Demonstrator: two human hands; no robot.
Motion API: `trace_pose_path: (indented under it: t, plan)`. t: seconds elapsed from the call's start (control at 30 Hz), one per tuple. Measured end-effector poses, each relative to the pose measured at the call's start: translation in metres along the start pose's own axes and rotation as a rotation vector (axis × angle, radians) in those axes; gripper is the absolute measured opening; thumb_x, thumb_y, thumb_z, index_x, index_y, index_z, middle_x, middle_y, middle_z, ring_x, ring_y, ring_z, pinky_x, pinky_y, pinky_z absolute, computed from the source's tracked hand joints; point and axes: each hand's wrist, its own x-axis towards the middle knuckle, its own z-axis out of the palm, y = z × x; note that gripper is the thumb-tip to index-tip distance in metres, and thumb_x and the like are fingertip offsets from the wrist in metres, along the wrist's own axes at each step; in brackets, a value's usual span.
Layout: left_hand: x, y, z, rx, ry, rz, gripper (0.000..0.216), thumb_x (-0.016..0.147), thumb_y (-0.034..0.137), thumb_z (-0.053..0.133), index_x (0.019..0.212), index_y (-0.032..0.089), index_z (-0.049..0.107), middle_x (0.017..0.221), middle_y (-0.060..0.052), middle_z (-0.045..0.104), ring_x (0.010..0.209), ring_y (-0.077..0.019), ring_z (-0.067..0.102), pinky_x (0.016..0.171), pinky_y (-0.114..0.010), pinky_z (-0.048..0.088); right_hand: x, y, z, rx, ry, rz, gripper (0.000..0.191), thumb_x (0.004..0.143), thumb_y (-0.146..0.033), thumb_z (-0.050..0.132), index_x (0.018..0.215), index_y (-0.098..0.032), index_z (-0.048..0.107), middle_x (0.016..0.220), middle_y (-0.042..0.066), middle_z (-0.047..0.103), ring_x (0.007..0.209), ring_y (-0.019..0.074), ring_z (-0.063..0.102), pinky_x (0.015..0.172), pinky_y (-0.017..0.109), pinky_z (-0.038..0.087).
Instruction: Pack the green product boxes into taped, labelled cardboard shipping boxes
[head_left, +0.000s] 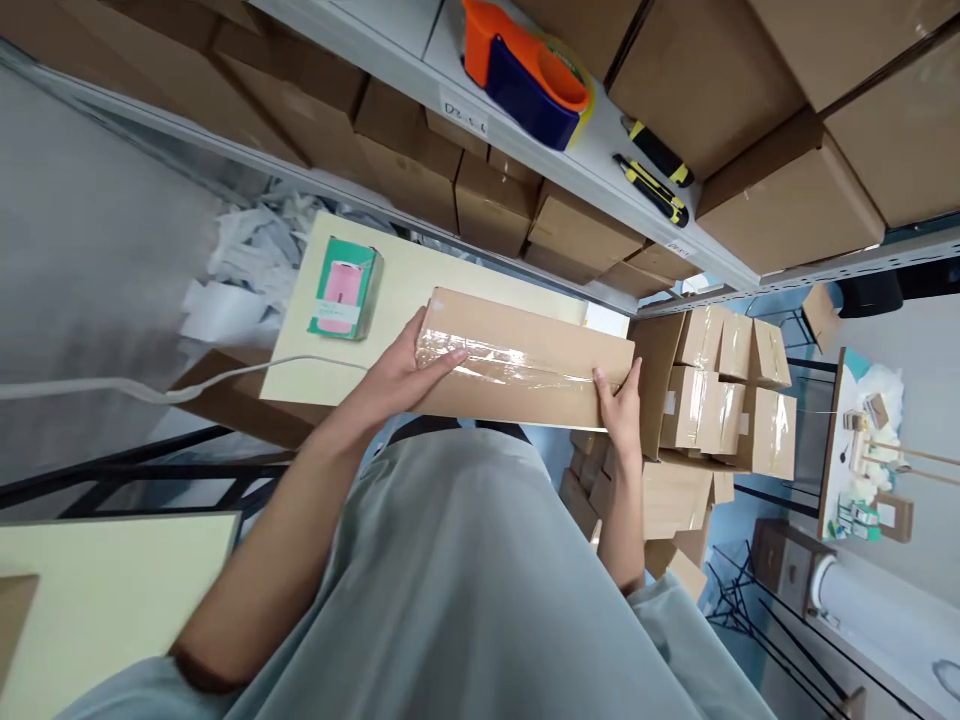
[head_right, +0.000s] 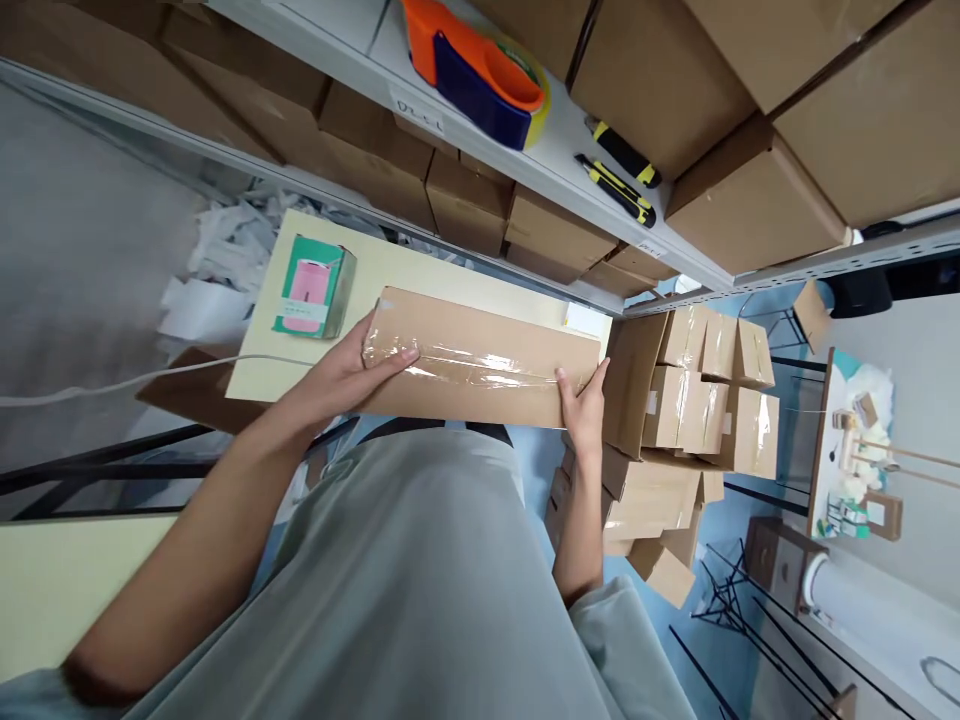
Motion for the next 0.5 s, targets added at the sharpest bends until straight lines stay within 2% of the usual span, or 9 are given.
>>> trace_pose_path:
  t: [0.1,0.2,0.3,0.4,0.5]
  plan:
    - [-0.001,-0.002,0.000,-0.183,-0.076,0.015,0.097,0.091,0.070,0.073,0.173,0.029,0.042,0.165,-0.012,0.061,0.148,-0.0370,0.062,0.127,-0.056,0.048,0.006,0.013,-0.005,0.196,-0.077,0.038,0.093,0.107,-0.080,0.038,0.174,-0.015,0.036,0.172,0.018,0.051,0.160,0.0286,0.050,0.132,0.046,0.042]
    - [-0.002,-0.004,0.004,-0.167,-0.001,0.003,0.085,0.096,0.073,0.065,0.168,0.031,0.050,0.168,-0.007,0.060,0.157,-0.0357,0.053,0.132,-0.054,0.041,0.008,0.019,-0.002,0.318,-0.084,0.190,0.090,0.107,-0.083,0.029,0.161,-0.015,0.058,0.161,0.016,0.064,0.150,0.0292,0.062,0.124,0.048,0.052]
    - [0.001,-0.009,0.006,-0.175,0.081,-0.110,0.083,0.101,0.084,0.044,0.159,0.028,0.063,0.160,-0.008,0.067,0.156,-0.0358,0.055,0.130,-0.051,0.045,0.005,0.015,0.003,0.420,-0.128,0.283,0.102,0.106,-0.086,0.012,0.159,-0.013,0.059,0.148,0.017,0.073,0.137,0.0302,0.072,0.112,0.048,0.061]
    - [0.003,-0.010,0.003,-0.338,-0.033,-0.223,0.095,0.098,0.093,0.029,0.154,0.025,0.067,0.144,-0.012,0.077,0.139,-0.0378,0.070,0.115,-0.052,0.059,0.000,0.004,0.005,0.470,-0.206,0.228,0.111,0.105,-0.084,-0.003,0.158,-0.011,0.061,0.134,0.019,0.079,0.130,0.0296,0.076,0.108,0.044,0.062]
    - [-0.002,-0.004,-0.009,-0.467,-0.124,-0.227,0.098,0.094,0.096,0.034,0.148,0.023,0.071,0.135,-0.015,0.081,0.124,-0.0385,0.078,0.102,-0.050,0.066,-0.009,-0.007,0.003,0.499,-0.223,0.173,0.114,0.101,-0.090,0.002,0.153,-0.012,0.067,0.124,0.019,0.082,0.129,0.0337,0.076,0.107,0.049,0.062]
